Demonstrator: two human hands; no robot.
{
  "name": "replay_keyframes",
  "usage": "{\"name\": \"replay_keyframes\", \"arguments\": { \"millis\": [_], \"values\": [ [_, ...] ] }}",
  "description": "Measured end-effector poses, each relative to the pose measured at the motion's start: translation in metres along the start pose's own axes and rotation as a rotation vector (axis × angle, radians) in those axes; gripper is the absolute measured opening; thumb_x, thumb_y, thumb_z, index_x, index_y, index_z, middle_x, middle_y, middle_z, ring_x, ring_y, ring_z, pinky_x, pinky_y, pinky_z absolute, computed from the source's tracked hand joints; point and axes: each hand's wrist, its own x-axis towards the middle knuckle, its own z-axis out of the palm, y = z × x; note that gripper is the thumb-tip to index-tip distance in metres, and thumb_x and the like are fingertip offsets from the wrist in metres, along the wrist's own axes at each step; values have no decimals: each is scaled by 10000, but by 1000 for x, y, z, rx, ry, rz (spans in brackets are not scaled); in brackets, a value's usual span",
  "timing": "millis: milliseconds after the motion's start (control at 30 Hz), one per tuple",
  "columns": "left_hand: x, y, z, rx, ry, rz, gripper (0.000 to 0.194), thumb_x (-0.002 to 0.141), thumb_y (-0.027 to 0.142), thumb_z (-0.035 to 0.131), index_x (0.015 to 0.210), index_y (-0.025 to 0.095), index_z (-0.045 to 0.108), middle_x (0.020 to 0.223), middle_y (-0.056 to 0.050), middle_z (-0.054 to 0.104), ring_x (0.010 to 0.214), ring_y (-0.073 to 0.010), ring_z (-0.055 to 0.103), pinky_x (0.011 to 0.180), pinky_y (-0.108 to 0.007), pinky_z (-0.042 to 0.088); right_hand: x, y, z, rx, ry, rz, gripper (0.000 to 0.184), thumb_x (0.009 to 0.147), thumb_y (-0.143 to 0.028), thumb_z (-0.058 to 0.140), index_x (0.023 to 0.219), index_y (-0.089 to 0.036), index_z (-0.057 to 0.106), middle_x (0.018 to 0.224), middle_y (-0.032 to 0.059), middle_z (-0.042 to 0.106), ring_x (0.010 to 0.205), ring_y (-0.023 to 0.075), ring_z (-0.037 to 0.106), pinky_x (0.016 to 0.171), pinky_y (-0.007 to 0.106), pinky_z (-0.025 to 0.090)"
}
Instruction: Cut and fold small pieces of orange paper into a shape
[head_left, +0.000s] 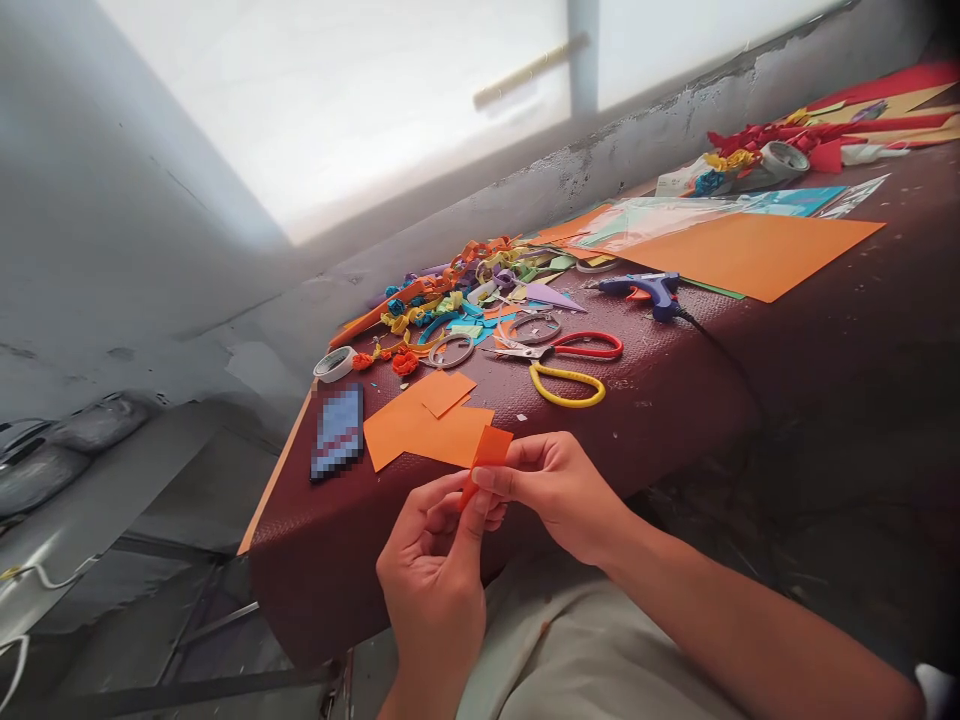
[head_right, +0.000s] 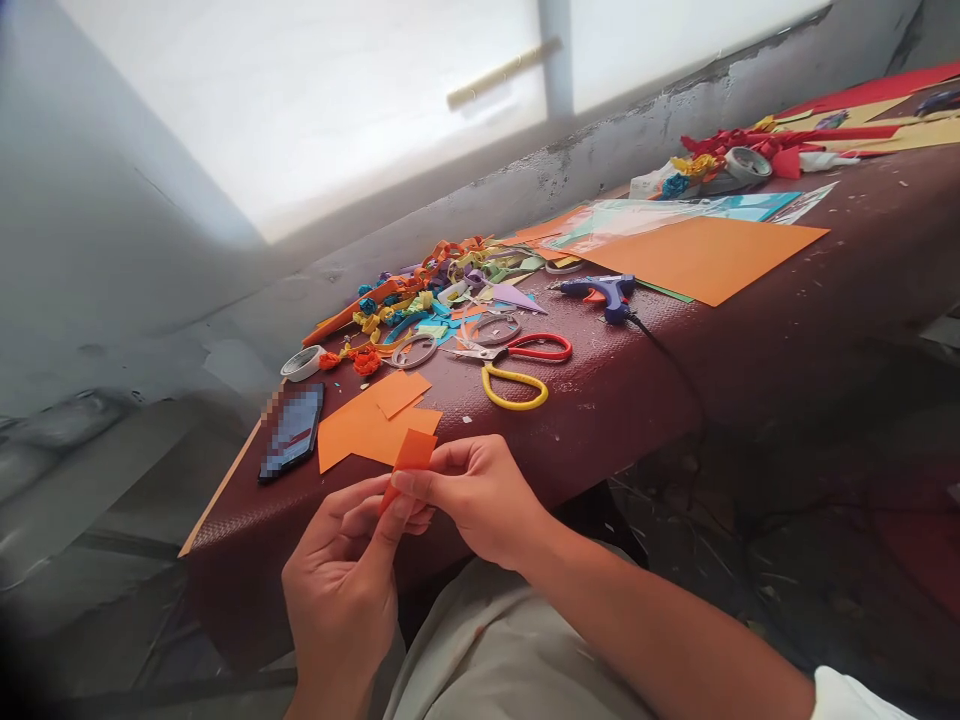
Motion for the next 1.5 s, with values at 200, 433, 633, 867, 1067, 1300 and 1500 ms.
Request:
{"name": "replay_keyframes", "arguments": {
  "millis": [200,433,633,867,1067,1300,1500],
  "values": [
    [0,0,3,-68,7,-43,366,755,314,887,1072,209,738,729,14,758,683,-168,738,715,-275,609,0,0,0,-1,22,6,410,564,-506,963,658,-140,803,607,37,704,533,121,563,546,274,501],
    [-5,2,4,-26,38,1,342,799,289,849,1076,244,655,699,38,755,680,-149,743,740,-243,598,12,-25,-24,-98,256,-233,270,705,-419,923,788,-179,830,823,70,819,777,186,772,769,286,625],
    [-4,3,2,82,67,127,305,844,296,810,1094,266,637,761,44,748,690,-113,724,720,-191,585,-1,-33,-28,-247,38,-63,420,797,-579,814,830,-161,801,759,80,805,656,183,774,573,234,613],
    [2,-3,-3,182,60,394,303,884,255,767,1167,255,657,811,27,747,749,-120,750,735,-203,613,-9,-32,-33,-221,-116,72,425,847,-558,783,808,-135,786,808,98,816,698,165,784,601,198,608],
    [24,-12,-24,343,-202,769,501,910,-4,610,1335,261,616,996,1,769,862,-93,751,796,-163,605,-13,-41,-37,-274,-174,125,333,813,-462,849,955,-164,806,931,78,817,791,161,787,647,199,624],
    [37,-13,-31,369,-233,837,574,882,-67,639,1360,249,612,982,13,726,824,-57,709,813,-142,578,-16,-41,-37,-290,-148,104,305,808,-438,856,966,-181,806,877,44,801,812,164,784,657,200,623],
    [42,-11,-35,409,-329,897,610,878,-89,630,1387,245,597,1033,-7,726,903,-78,698,864,-177,569,-20,-33,-34,-638,-53,-268,190,894,-308,765,1003,-160,812,884,53,818,760,127,761,683,166,599]
  ]
}}
